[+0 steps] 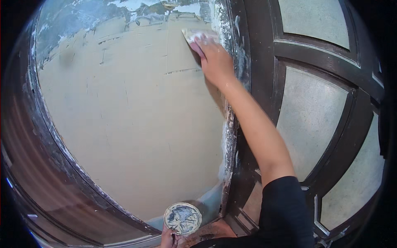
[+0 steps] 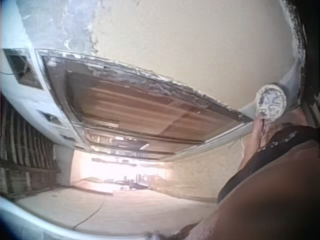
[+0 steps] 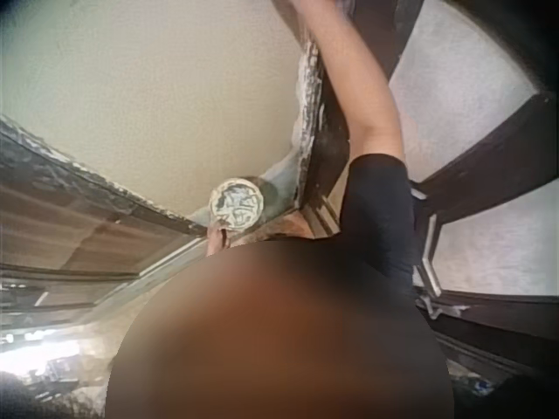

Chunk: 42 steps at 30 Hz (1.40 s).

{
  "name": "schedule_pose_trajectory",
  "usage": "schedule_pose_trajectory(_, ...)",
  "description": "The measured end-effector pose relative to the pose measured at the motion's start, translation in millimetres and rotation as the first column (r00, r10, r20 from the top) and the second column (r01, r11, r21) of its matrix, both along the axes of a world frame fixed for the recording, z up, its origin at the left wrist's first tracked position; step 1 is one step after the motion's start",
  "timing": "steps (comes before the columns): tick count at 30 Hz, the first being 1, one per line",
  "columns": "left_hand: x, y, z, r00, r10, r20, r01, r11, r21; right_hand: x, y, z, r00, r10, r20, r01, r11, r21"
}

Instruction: The person applies wall compound from a plastic container to a surface using a putty knife.

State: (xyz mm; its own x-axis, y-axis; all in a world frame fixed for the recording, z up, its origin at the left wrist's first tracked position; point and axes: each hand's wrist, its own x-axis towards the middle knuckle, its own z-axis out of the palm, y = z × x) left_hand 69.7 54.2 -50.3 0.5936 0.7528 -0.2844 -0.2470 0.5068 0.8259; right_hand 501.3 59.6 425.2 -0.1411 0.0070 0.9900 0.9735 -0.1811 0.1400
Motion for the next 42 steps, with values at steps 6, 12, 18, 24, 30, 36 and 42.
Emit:
schedule_pose_trajectory(6, -2.8, -2.3, -8.1, 0.978, 0.158, -0.137, -0.171, 0.982, -0.085, -3.8, -6.2, -89.7, 0.998, -0.029, -0.054, 0.027, 0.999, -0.042)
schedule_pose_trajectory(12, 6.9, 0.7, 21.9, 0.989, -0.024, 0.148, 0.015, 0.998, 0.061, -19.1, -45.4, -85.7, 0.999, 0.024, -0.023, -0.027, 0.991, -0.129)
schedule_pose_trajectory(18, 7.5, 4.6, -0.4, 0.989, -0.058, 0.134, 0.058, 0.998, 0.004, -9.3, -49.3, 25.7, 0.995, 0.094, -0.037, -0.095, 0.995, -0.033)
schedule_pose_trajectory(24, 7.0, 9.1, 9.8, 0.993, -0.04, 0.115, 0.04, 0.999, 0.006, 2.0, -0.1, 4.9, 1.0, -0.025, -0.011, 0.026, 0.999, 0.021)
schedule_pose_trajectory(30, 12.8, -5.8, 26.3, 0.994, -0.008, 0.107, 0.007, 1.0, 0.01, -10.4, 2.0, -118.8, 0.989, -0.072, -0.127, 0.064, 0.996, -0.067)
schedule_pose_trajectory(36, 9.2, 10.8, 14.8, 0.99, -0.087, 0.108, 0.087, 0.996, 0.001, -23.8, -49.3, -99.6, 0.989, 0.058, -0.137, -0.082, 0.981, -0.177)
schedule_pose_trajectory(42, 30.0, 0.9, 35.9, 0.992, -0.089, 0.094, 0.092, 0.996, -0.024, -46.1, -34.1, 15.2, 0.991, 0.119, 0.053, -0.124, 0.989, 0.086)
